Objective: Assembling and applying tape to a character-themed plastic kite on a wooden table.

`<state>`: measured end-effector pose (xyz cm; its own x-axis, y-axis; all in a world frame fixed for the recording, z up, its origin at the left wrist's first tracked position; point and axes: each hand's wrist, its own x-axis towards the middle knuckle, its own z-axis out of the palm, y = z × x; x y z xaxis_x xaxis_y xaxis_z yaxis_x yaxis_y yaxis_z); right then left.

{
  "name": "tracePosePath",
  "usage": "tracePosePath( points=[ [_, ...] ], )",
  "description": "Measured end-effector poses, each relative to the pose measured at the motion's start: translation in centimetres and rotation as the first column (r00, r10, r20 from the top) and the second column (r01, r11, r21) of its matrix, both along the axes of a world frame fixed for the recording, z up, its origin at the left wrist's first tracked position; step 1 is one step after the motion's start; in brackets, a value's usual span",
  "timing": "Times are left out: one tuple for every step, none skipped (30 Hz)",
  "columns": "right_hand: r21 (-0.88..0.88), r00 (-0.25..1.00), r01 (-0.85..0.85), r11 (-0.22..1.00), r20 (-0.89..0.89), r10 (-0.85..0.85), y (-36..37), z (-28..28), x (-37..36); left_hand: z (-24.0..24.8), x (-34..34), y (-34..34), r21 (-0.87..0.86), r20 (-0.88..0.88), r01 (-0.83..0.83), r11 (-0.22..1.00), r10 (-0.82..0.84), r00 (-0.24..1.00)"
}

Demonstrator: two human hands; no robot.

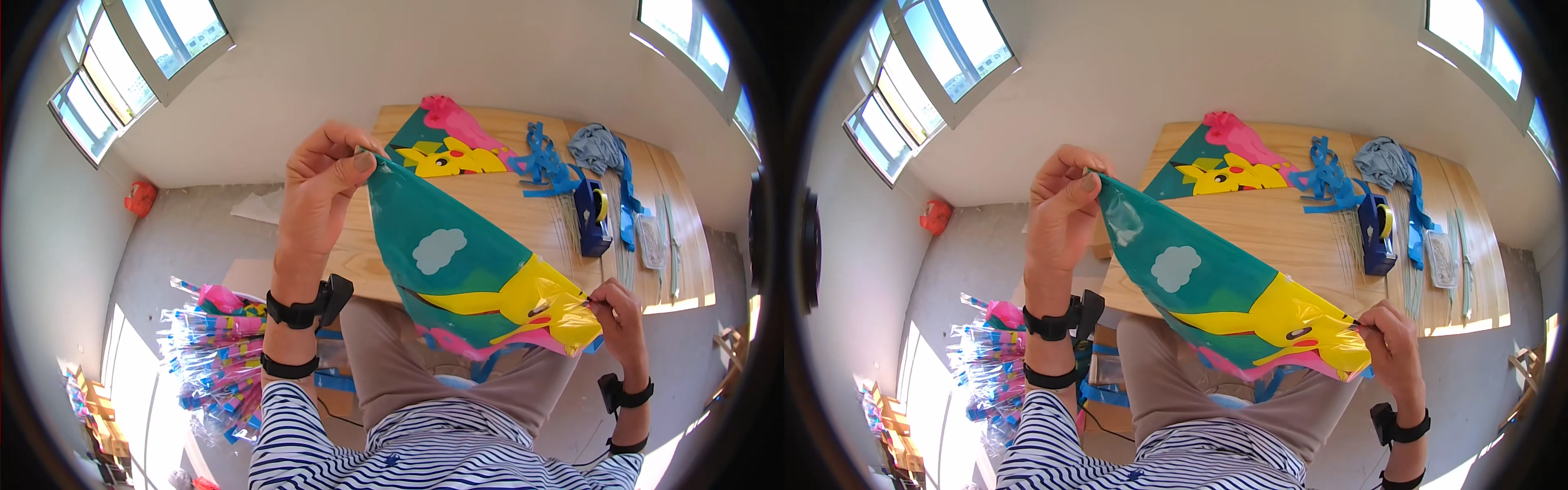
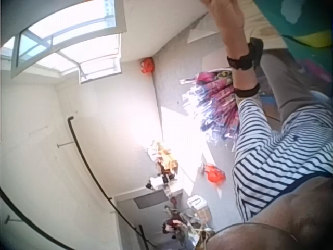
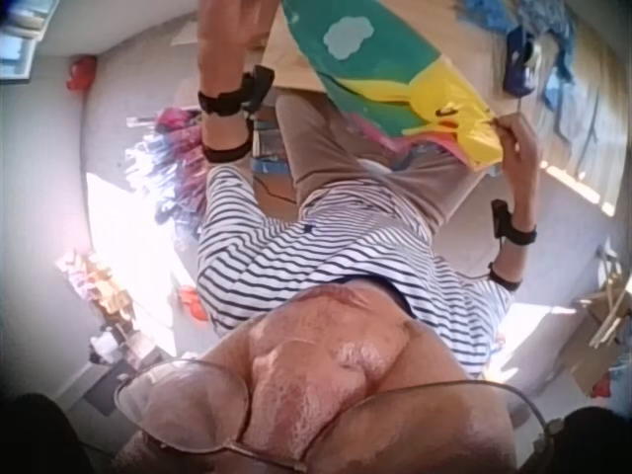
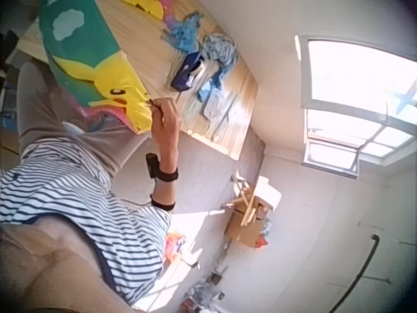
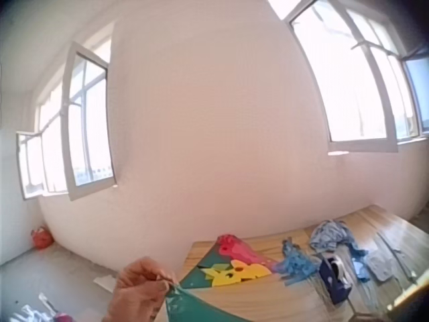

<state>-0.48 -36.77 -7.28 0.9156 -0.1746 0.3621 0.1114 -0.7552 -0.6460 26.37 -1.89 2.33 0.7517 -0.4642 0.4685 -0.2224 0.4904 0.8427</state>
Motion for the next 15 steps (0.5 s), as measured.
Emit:
tracePosePath(
  points=[
    [0.0, 1.0, -0.003, 1.0, -0.001, 0.003, 0.0, -0.1, 0.0, -0.1, 0.0, 0.1, -0.021, -0.005, 0.009, 1.0, -0.009, 1.0],
    [0.005, 1.0, -0.003, 1.0, 0.001, 0.003, 0.1, -0.1, 0.0, -0.2, 0.1, 0.2, -0.039, -0.009, 0.016, 0.999, -0.017, 1.0],
    [0.01, 1.0, -0.002, 1.0, 0.003, 0.002, 0.2, -0.2, 0.0, -0.3, 0.2, 0.4, -0.058, -0.013, 0.024, 0.998, -0.025, 1.0],
    [0.016, 1.0, -0.002, 1.0, 0.005, 0.002, 0.3, -0.2, 0.0, -0.5, 0.5, 0.6, -0.068, -0.004, 0.035, 0.997, -0.036, 0.999],
    [0.019, 1.0, -0.004, 1.0, 0.002, 0.004, 0.3, -0.3, 0.1, -1.0, 1.0, 0.8, -0.077, 0.004, 0.047, 0.996, -0.047, 0.999],
    [0.023, 1.0, -0.007, 1.0, -0.001, 0.007, 0.3, -0.3, 0.2, -1.3, 1.4, 1.1, -0.086, 0.013, 0.058, 0.995, -0.057, 0.998],
    [0.028, 1.0, -0.009, 1.0, -0.003, 0.009, 0.3, -0.3, 0.3, -1.6, 1.8, 1.3, -0.081, 0.014, 0.069, 0.994, -0.068, 0.998],
    [0.017, 1.0, -0.003, 1.0, 0.0, 0.003, 0.2, -0.2, 0.1, -1.8, 2.1, 1.4, -0.08, 0.014, 0.087, 0.993, -0.086, 0.996],
    [0.007, 1.0, 0.003, 1.0, 0.004, -0.003, 0.1, -0.1, 0.0, -2.0, 2.3, 1.6, -0.078, 0.014, 0.104, 0.991, -0.103, 0.995],
    [-0.002, 1.0, 0.009, 1.0, 0.008, -0.009, 0.0, 0.0, -0.1, -1.8, 2.3, 1.8, 0.039, 0.059, 0.024, 0.999, -0.026, 0.998],
    [-0.009, 1.0, 0.005, 1.0, 0.007, -0.005, -0.1, 0.1, -0.3, -1.5, 2.0, 1.8, 0.157, 0.107, -0.058, 0.986, 0.041, 0.993],
    [-0.015, 1.0, 0.0, 1.0, 0.007, 0.0, -0.1, 0.2, -0.2, -1.2, 1.7, 2.0, 0.269, 0.165, -0.142, 0.953, 0.1, 0.981],
    [-0.021, 1.0, -0.006, 1.0, 0.008, 0.006, -0.1, 0.4, -0.1, -0.8, 1.5, 2.2, 0.303, 0.265, -0.257, 0.918, 0.178, 0.948],
    [-0.024, 1.0, -0.007, 1.0, 0.006, 0.007, -0.1, 0.4, 0.0, -0.6, 1.3, 2.3, 0.322, 0.359, -0.362, 0.875, 0.241, 0.902],
    [-0.03, 1.0, -0.011, 0.999, -0.001, 0.011, -0.1, 0.5, 0.1, -0.1, 1.1, 2.6, 0.328, 0.457, -0.467, 0.821, 0.295, 0.839]
  ],
)
